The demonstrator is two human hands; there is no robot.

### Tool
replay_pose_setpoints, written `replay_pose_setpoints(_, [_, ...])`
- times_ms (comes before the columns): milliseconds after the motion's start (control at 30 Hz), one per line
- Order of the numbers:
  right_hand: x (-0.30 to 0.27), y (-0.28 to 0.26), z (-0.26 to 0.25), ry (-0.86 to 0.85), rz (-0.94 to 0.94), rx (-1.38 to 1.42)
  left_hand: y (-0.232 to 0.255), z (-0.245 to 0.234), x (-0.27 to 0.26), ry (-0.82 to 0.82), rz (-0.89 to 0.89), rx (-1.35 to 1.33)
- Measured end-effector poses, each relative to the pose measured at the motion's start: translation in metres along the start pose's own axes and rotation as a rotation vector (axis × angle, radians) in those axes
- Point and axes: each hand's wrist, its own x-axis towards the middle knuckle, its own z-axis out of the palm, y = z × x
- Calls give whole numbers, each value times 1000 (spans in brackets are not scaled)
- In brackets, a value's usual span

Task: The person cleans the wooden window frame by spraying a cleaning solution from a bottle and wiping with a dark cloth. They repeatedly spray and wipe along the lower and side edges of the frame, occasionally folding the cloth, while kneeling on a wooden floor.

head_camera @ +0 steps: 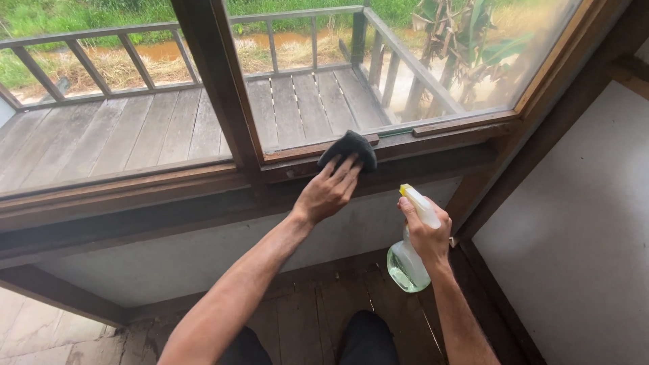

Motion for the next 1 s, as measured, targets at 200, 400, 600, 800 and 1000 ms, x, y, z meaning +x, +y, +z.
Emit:
replay_pose_setpoints(200, [-3,-22,23,-66,-19,30,-33,-26,-55,16,-29,29])
replay_pose_setpoints(400, [-22,-48,57,-138,-43,95,-60,-64,-106,-55,-57,143])
replay_pose_setpoints(600, [-43,-81,79,-249,-79,146,-74,-99,-159,-230,-185,252])
replay_pose_setpoints(800, [-60,-114,110,-311,-133,182,-67,-144,-232,-274,-390,128])
replay_pose_setpoints(1000, [-75,-136,126,-203,-189,163,-63,-167,-230,-121,-454,115])
